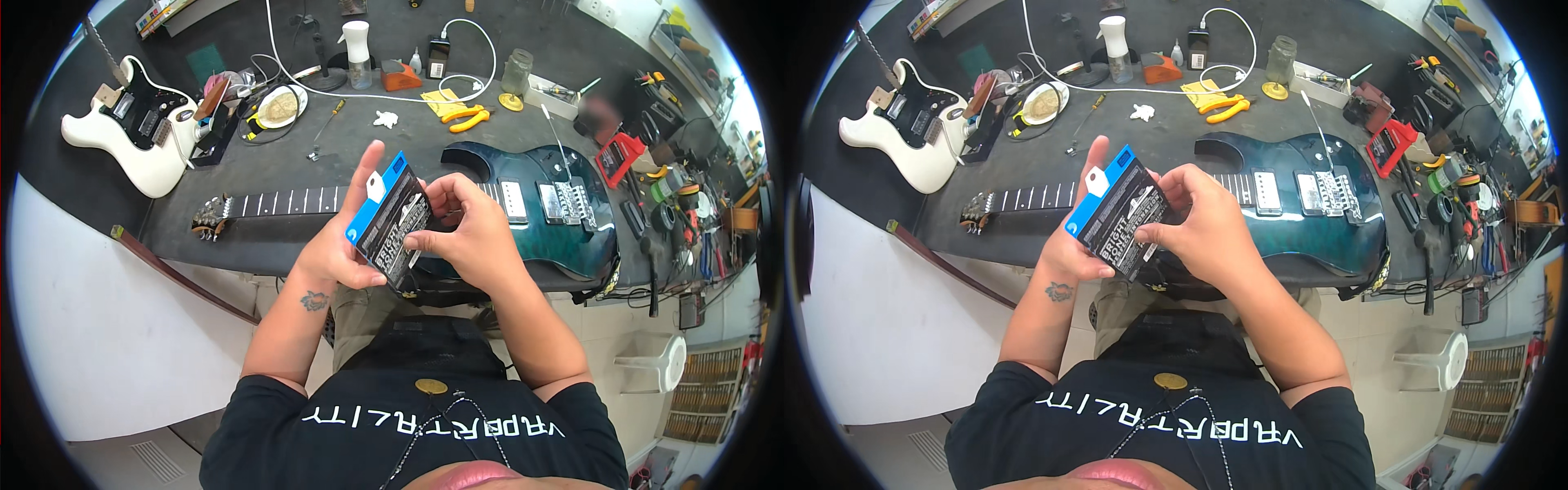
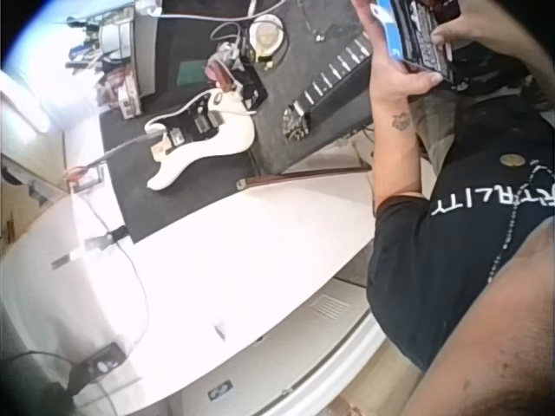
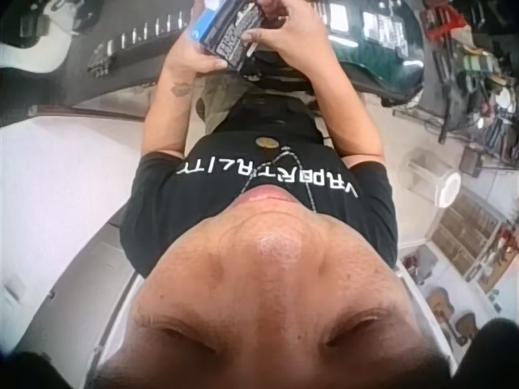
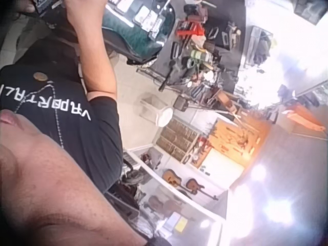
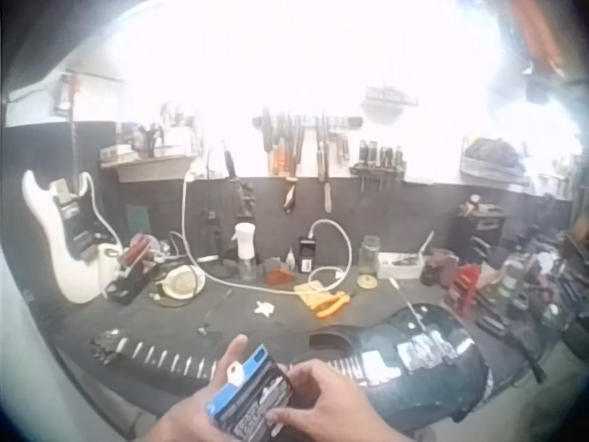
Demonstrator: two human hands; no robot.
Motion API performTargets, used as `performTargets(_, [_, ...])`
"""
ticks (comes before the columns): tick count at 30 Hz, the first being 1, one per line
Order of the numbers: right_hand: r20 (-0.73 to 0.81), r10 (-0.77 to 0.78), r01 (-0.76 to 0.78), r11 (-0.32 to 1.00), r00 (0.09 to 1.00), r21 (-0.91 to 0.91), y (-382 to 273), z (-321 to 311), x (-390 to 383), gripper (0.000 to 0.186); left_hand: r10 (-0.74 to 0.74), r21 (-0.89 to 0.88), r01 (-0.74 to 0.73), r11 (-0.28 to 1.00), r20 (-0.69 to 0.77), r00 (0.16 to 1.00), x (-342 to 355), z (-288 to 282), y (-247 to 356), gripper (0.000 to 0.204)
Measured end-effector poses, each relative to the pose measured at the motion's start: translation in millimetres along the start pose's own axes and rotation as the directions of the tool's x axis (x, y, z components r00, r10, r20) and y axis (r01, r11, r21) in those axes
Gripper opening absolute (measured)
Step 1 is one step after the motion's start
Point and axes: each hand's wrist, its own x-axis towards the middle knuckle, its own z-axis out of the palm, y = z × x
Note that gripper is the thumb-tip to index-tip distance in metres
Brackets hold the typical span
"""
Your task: The person unpacks guitar strings from a packet, then loosens screws on an electric guitar bridge using screwdrivers. The person then inserts wooden sticks into the bridge saddles and installs a small metal block into the bridge.
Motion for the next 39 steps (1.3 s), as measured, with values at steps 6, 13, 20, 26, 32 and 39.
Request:
performTargets(6, [0.074,0.089,-0.095,0.993,0.993,0.076,5,-3,3,0.049,0.06,0.07,-0.07,0.995,0.126,0.99,1,-18,-12,0.139])
performTargets(13, [0.231,0.083,-0.143,0.956,0.969,0.256,23,-12,12,0.04,0.096,0.084,-0.112,0.99,0.173,0.98,2,-13,-15,0.133])
performTargets(20, [0.317,0.205,-0.23,0.972,0.926,0.043,-1,-16,12,0.036,0.082,0.16,-0.108,0.981,0.158,0.984,-4,-19,-18,0.131])
performTargets(26, [0.429,-0.114,-0.124,0.864,0.896,0.488,10,-19,10,0.019,0.199,0.046,-0.198,0.979,-0.015,0.98,-1,-17,-11,0.128])
performTargets(32, [0.478,-0.606,0.185,0.721,0.635,0.668,31,-44,21,0.019,0.201,-0.29,-0.186,0.939,0.023,0.979,8,-18,-4,0.116])
performTargets(39, [0.394,-0.427,0.443,0.895,0.814,0.055,2,-36,9,0.02,0.181,-0.151,-0.198,0.969,-0.118,0.976,8,-15,-1,0.114])
